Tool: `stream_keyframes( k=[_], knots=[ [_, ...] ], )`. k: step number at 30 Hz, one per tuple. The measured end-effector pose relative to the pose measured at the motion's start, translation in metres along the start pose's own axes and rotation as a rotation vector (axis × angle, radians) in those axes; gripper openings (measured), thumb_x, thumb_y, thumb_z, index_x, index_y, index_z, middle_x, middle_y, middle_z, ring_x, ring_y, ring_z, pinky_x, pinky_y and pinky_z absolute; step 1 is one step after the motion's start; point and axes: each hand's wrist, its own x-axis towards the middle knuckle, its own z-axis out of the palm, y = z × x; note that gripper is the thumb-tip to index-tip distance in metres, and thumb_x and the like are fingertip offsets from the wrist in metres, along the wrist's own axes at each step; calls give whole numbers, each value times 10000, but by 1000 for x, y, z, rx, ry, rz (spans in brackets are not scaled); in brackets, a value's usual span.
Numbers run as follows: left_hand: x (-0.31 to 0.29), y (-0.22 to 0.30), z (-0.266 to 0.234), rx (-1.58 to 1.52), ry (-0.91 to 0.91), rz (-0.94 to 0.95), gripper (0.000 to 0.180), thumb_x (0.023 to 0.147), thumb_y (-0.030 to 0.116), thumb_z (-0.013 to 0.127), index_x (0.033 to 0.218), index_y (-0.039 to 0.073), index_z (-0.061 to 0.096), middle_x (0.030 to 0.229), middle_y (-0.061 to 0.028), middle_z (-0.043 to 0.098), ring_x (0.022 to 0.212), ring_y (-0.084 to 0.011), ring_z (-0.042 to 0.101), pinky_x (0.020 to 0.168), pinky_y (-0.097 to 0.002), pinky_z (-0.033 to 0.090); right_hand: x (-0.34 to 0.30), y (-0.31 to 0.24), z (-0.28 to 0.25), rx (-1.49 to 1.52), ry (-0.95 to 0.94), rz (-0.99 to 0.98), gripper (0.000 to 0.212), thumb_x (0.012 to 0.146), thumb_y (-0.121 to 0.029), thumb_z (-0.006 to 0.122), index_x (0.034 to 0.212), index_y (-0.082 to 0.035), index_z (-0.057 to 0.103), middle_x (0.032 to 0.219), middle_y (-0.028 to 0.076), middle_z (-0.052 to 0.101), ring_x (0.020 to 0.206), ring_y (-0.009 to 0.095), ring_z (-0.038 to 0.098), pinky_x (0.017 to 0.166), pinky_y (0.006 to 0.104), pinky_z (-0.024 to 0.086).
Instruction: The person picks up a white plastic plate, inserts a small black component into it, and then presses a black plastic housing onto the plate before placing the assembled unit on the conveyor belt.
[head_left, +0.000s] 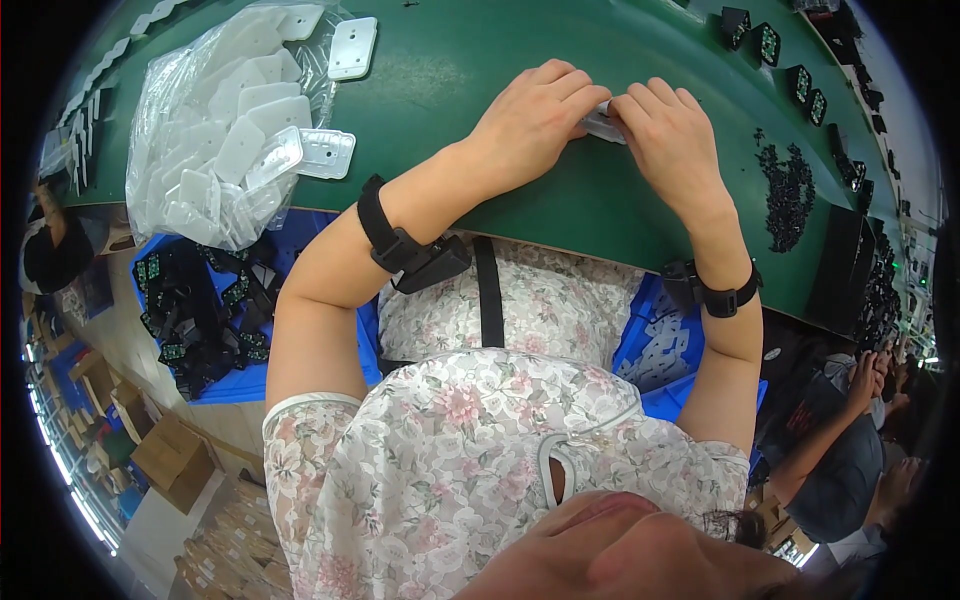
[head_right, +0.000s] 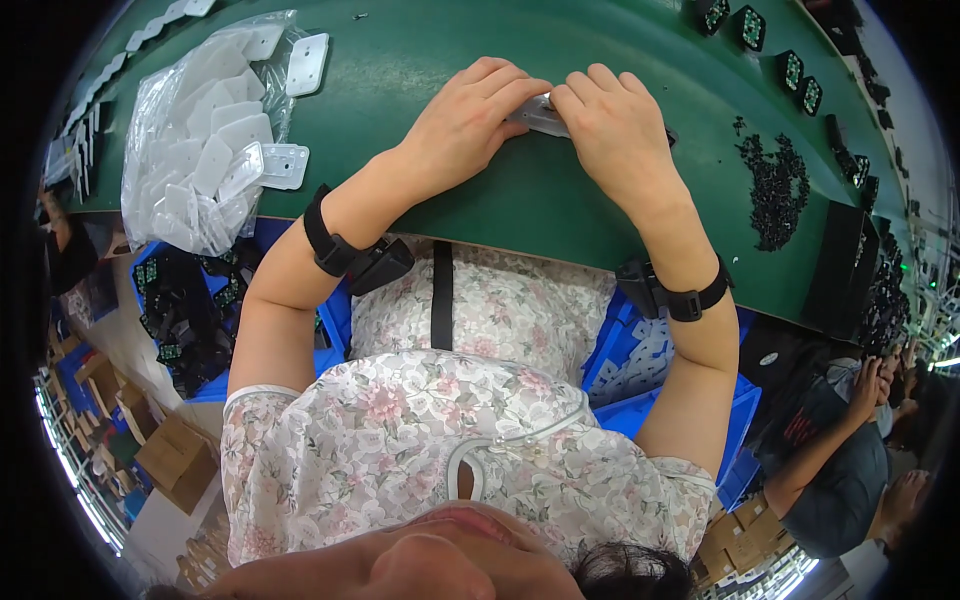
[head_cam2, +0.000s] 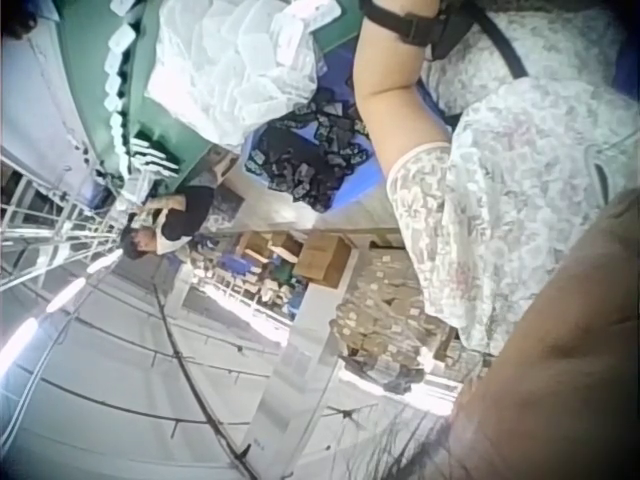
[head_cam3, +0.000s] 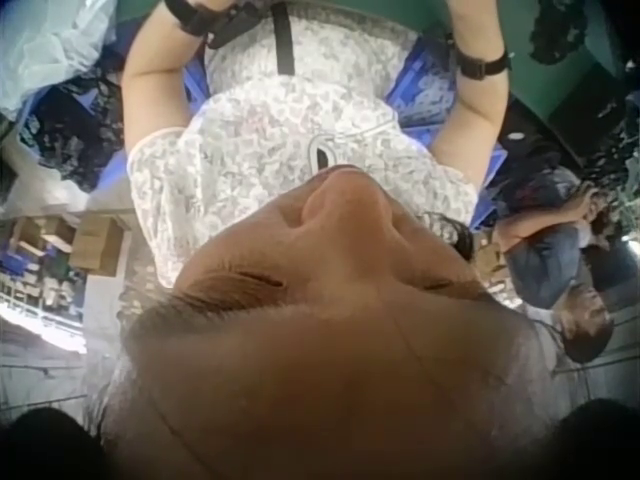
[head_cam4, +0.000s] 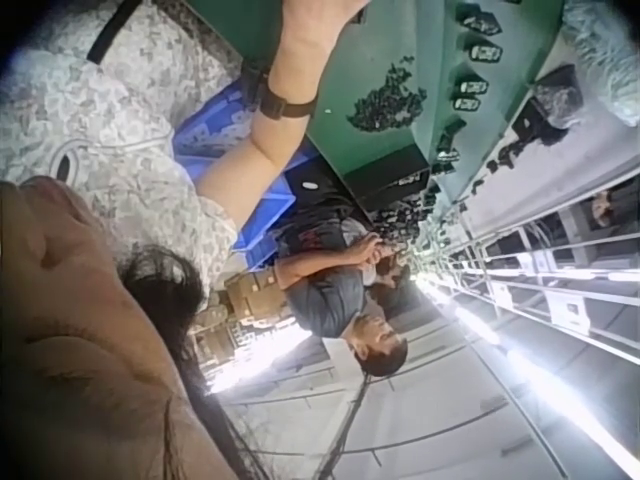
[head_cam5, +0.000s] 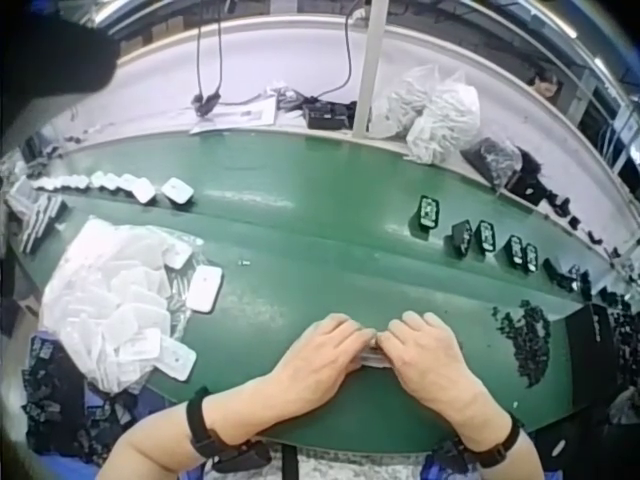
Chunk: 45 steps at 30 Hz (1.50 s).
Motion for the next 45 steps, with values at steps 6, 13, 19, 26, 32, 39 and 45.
stream_keyframes(
  k=[6,13,19,26,32,39,45],
  knots=[
    [1,0,0,-5,-15,4,380,713,61,680,1075,56,564,1005,-53,569,1023,-248,521,878,-361,439,-2,-1,1,-32,9,0,69,716,-70,577,781,-91,564,735,18,514,750,184,526,632,301,410],
    [2,0,-3,11,3,10,373,714,63,678,1070,53,565,996,-55,571,1016,-251,524,874,-362,441,2,-1,-2,-58,-41,6,100,718,-60,583,813,-86,568,743,21,523,757,188,541,640,307,421],
    [1,-2,1,-17,5,7,363,722,67,669,1069,54,565,994,-56,570,1017,-252,524,875,-365,440,-1,-1,-6,65,-70,64,97,777,-99,623,869,-91,591,772,15,543,746,199,557,644,323,441],
    [1,1,0,-8,4,12,365,718,65,672,1067,57,563,995,-58,568,1019,-253,525,876,-367,439,-7,0,-13,127,-34,99,184,794,-90,605,974,-116,634,768,32,533,732,214,555,624,336,444],
    [2,-1,-2,-15,-24,0,387,713,59,678,1083,61,563,998,-58,569,1022,-253,522,871,-365,439,-21,15,-32,48,88,241,234,811,-137,629,1043,-111,631,918,59,589,825,245,574,687,327,458],
    [-2,-3,1,-44,3,-31,450,709,44,681,1140,61,553,1075,-76,574,1068,-265,510,891,-373,429,-55,21,-36,356,-107,537,315,814,-100,638,1119,-49,578,1052,106,602,975,294,576,844,349,460],
    [0,-5,-7,-208,27,-79,452,727,-3,644,1164,48,541,1125,-110,574,1090,-299,508,926,-389,424,-48,9,-33,468,43,495,337,785,-23,651,1114,-19,580,1055,134,613,972,271,593,851,332,464]
  ],
)
